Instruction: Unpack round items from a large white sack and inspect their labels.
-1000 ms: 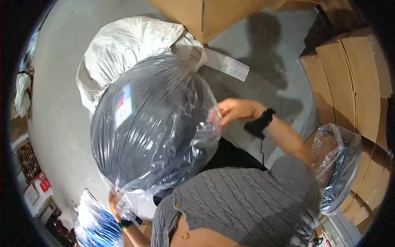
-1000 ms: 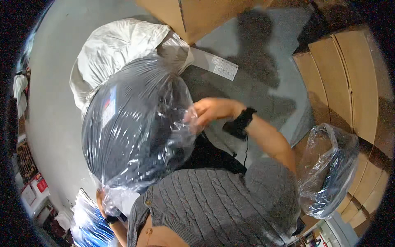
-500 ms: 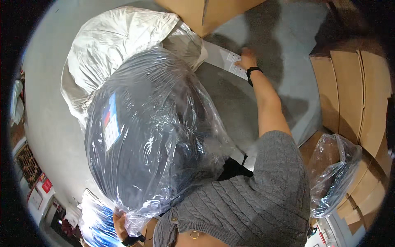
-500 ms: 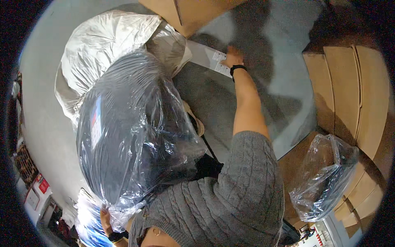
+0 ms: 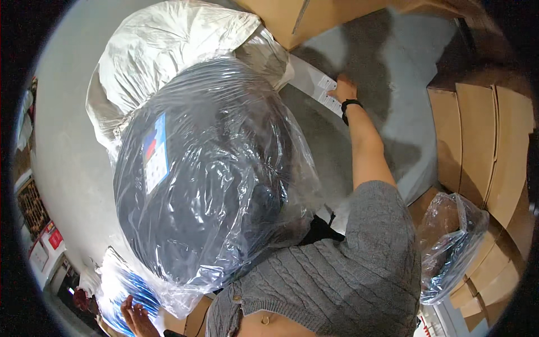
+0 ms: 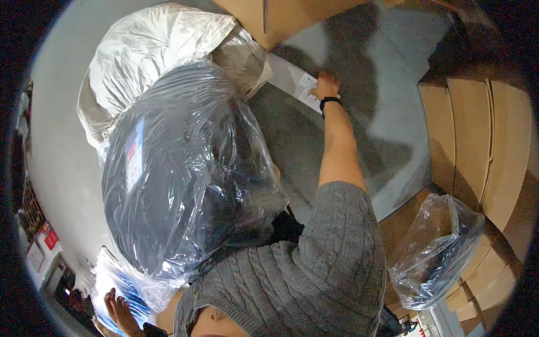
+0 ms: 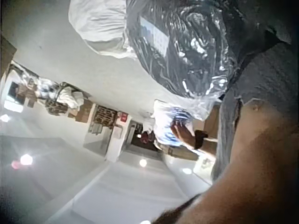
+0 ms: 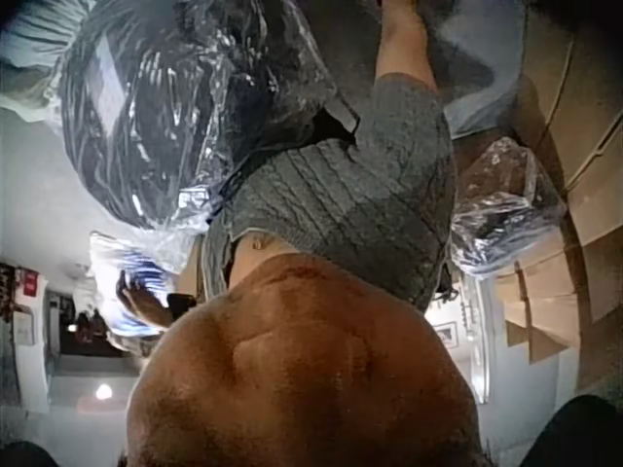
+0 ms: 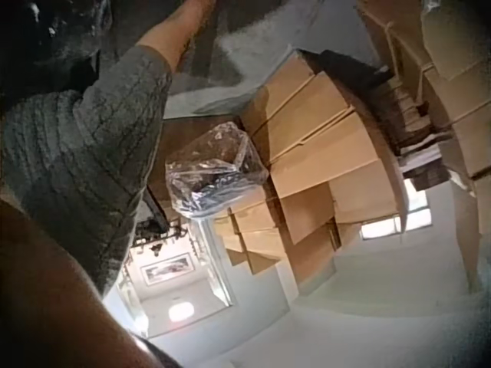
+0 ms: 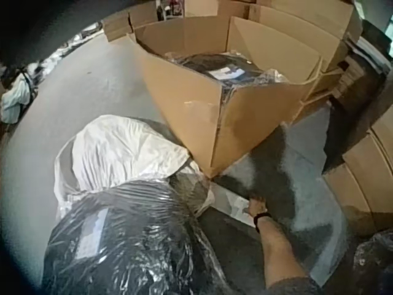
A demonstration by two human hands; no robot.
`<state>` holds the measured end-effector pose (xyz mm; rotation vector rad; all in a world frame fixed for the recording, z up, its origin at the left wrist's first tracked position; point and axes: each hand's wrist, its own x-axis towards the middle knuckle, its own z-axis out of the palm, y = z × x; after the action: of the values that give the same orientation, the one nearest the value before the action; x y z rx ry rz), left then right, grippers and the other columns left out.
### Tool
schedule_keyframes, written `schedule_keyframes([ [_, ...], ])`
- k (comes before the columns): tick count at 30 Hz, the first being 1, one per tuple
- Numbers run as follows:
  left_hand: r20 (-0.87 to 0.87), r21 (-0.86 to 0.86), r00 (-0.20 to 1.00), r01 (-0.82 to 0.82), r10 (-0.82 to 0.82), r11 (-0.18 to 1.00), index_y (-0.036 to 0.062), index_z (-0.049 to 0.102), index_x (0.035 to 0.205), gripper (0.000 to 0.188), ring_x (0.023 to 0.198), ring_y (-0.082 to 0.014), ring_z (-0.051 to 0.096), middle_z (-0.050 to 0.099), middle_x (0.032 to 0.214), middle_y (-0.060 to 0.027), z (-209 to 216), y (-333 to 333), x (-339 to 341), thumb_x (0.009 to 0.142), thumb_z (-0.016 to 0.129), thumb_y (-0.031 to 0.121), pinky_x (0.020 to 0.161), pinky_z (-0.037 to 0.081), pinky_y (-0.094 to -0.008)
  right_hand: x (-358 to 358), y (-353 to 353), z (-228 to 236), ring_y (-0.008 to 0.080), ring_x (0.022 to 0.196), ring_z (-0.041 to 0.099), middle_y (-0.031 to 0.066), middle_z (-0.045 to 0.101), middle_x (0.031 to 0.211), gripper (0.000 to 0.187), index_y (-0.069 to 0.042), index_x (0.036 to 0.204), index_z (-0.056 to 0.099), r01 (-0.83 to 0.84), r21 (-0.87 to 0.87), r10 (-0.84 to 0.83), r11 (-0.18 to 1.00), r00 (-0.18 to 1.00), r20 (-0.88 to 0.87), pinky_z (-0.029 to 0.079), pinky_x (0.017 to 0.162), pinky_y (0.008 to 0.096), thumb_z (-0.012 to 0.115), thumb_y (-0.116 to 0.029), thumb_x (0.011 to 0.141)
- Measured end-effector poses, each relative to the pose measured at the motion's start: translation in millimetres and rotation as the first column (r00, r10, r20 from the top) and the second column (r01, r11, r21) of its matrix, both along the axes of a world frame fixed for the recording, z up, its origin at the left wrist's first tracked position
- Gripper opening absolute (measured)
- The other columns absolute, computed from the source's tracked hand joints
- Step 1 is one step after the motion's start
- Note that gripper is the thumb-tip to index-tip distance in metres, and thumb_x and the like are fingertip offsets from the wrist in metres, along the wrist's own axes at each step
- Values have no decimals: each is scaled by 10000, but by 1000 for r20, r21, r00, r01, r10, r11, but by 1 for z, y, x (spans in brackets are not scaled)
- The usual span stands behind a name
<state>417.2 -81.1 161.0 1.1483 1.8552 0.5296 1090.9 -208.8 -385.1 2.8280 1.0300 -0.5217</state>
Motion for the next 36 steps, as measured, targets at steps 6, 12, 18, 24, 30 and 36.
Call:
schedule_keyframes([
  [6, -174, 182, 972, 188, -157, 965, -34, 499, 1118, 288, 857, -188, 514, 555, 1091, -126, 14, 0, 21, 923, 461, 175, 751, 433, -290, -6, 9, 93, 189, 739, 627, 102, 674, 824, 339, 25, 946, 641, 81, 88, 2, 993, 728, -686, 467, 692, 316, 697, -232, 733],
  [12, -354, 306, 776, 624, -522, 719, -42, 528, 1122, 361, 867, -157, 514, 587, 1058, -102, 25, 7, 85, 888, 504, 232, 809, 399, -286, -79, 5, 335, 97, 782, 595, 47, 649, 907, 324, 15, 1048, 584, 465, 617, 414, 635, 471, -779, 471, 705, 248, 673, -161, 792],
  [18, -481, 472, 605, 789, -635, 393, 13, 489, 1221, 591, 1213, -318, 430, 458, 1293, -193, 26, -1, 163, 672, 707, 55, 981, 366, -395, -173, 31, 488, 96, 865, 578, 49, 632, 972, 368, 6, 1097, 537, 460, 783, 719, 419, 358, -595, 462, 756, 249, 683, -65, 767],
  [24, -297, 671, 435, 729, -850, 139, -9, 467, 1249, 587, 1211, -321, 438, 447, 1304, -184, 37, -5, 182, 715, 688, 97, 987, 348, -373, -229, 73, 539, 111, 832, 589, 73, 631, 865, 343, -16, 1004, 536, -353, 785, 840, 509, 8, -542, 448, 688, 260, 705, -145, 734],
  [30, 214, 491, 392, 749, -895, 446, 84, 292, 1374, 782, 881, -154, 605, 633, 984, -98, 4, -6, 166, 714, 705, 7, 735, 470, -271, -273, 102, 563, 197, 850, 605, 102, 620, 903, 427, -30, 1003, 535, -506, 856, 991, 104, 130, -44, 466, 720, 295, 741, -222, 683],
  [36, 518, 710, 622, 70, -587, 701, 22, 293, 1348, 671, 864, -117, 603, 647, 910, -94, -12, -27, 155, 776, 631, -72, 776, 478, -240, -310, 70, 562, 293, 987, 572, 97, 575, 1095, 575, -53, 1103, 532, -579, 808, 813, -107, 417, 407, 327, 993, 476, 765, -328, 656],
])
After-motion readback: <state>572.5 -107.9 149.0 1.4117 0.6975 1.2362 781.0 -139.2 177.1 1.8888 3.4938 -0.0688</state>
